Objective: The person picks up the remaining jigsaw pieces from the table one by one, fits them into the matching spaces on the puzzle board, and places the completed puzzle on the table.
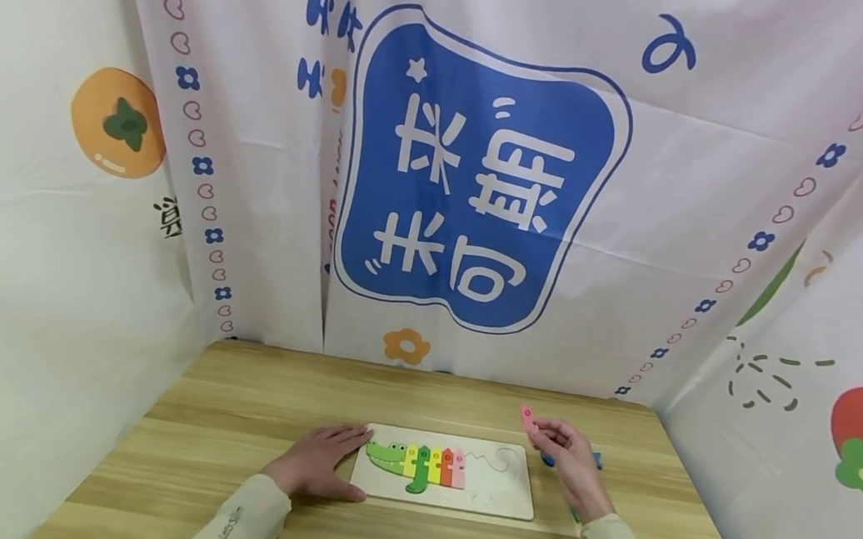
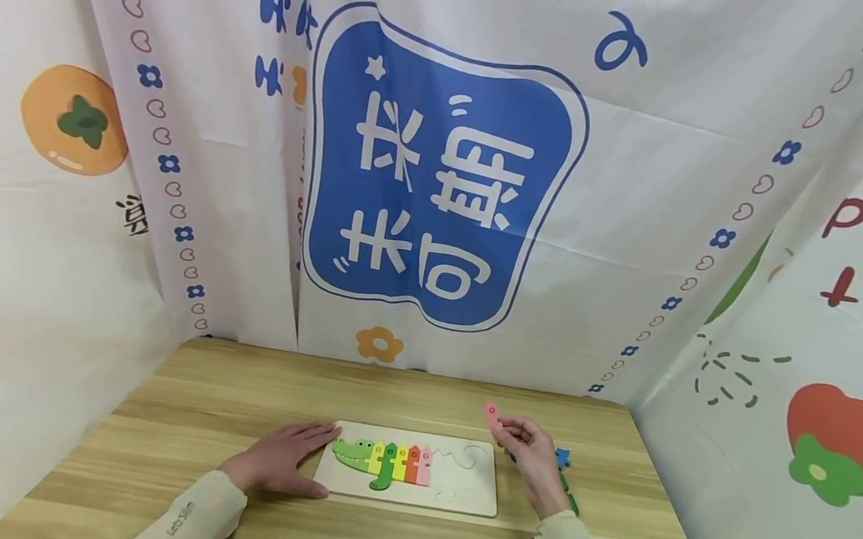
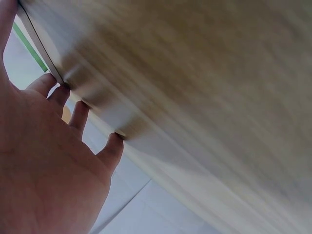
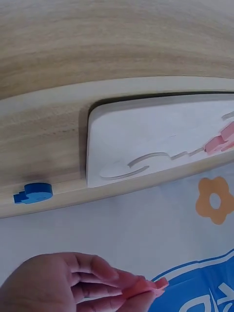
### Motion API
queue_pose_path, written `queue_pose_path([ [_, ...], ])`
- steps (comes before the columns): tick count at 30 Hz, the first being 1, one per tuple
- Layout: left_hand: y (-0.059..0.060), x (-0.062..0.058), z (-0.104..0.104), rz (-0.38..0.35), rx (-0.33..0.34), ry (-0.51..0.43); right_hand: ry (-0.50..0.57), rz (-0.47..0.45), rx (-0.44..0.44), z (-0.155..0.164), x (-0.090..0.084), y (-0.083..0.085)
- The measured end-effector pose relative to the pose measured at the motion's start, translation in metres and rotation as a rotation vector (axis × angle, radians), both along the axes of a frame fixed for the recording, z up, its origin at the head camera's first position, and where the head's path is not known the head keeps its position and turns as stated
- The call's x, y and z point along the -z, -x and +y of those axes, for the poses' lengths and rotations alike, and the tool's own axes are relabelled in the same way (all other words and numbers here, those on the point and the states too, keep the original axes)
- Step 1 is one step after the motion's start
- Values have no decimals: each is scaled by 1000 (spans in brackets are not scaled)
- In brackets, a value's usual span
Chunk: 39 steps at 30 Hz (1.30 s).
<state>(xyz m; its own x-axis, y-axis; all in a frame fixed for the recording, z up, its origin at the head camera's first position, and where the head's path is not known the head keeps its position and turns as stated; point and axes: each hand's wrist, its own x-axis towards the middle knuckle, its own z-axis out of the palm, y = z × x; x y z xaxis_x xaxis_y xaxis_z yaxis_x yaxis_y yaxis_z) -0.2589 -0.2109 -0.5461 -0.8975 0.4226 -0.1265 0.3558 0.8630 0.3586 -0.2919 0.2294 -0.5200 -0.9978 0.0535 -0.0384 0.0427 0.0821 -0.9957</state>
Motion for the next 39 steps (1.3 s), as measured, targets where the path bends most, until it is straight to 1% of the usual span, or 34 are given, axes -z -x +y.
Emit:
queue_pose_path([
  [4,0,1,0,1,4,-2,56,16,5,-4,1,0],
  [6,0,1,0,-2,1,-3,77,18,-6,-6,0,-1],
  [8,0,1,0,-5,-2,-2,89,15,-22,-7,0,-2],
  [11,-1,0,0,-8,-3,-1,80,20,-52,-9,0,-4],
  [14,-1,0,1,-9,0,-4,48,37,-69,-10,-2,-5],
  [17,-1,0,1,-7,-1,-5,-17,75,-92,-13,-4,-6],
  [22,0,3,0,-4,-7,3,-135,150,-95,-19,-4,-7],
  [25,1,4,0,-4,-3,4,-170,180,-100,-20,-4,-8],
  [30,0,3,1,-2,1,2,-192,195,-127,-21,-4,-10],
  [35,1,3,1,-10,-2,-5,-200,178,-139,-22,-4,-9],
  [37,2,4,0,-9,-1,-7,-227,170,-145,-23,-3,-9],
  [39,3,4,0,-6,0,-6,-278,165,-145,-24,-2,-8],
])
